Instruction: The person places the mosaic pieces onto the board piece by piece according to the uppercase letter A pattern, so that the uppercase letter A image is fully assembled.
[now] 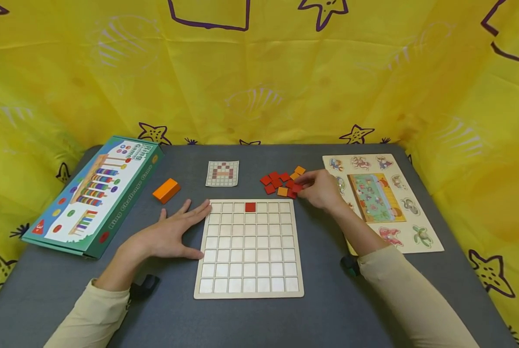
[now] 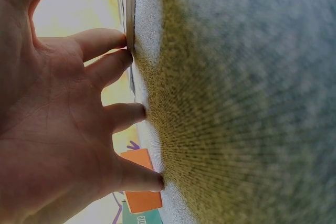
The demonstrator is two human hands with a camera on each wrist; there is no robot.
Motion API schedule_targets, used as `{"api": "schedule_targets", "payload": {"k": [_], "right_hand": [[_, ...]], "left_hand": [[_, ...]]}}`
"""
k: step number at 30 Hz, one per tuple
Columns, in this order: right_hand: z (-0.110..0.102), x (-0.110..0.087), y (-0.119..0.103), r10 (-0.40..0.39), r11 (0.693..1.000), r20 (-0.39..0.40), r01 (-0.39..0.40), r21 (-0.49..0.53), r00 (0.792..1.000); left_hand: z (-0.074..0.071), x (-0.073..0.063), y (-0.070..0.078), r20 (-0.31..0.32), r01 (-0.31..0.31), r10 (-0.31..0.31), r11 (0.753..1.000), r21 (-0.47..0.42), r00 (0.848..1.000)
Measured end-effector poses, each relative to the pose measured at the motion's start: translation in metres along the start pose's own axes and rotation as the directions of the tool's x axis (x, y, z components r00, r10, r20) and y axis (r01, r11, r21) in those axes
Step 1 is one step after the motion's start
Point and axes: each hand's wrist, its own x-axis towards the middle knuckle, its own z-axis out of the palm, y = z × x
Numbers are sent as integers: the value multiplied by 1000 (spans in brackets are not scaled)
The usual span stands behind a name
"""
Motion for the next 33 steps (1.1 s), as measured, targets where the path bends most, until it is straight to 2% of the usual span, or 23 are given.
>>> {"api": "schedule_targets", "payload": {"k": [8,13,33], "right_hand": [[7,-6,-5,-20,1000,32,20,4,999],[14,-10,-9,-30,999,59,27,47,998],[39,-21,-26,-102,995,113,100,27,988]], "left_hand": [[0,0,-1,2,0,0,1000,0,1000],[0,0,-1,4,1,-1,1000,-5,1000],[-1,2,-1,14,9,-9,1000,-5,1000]]}}
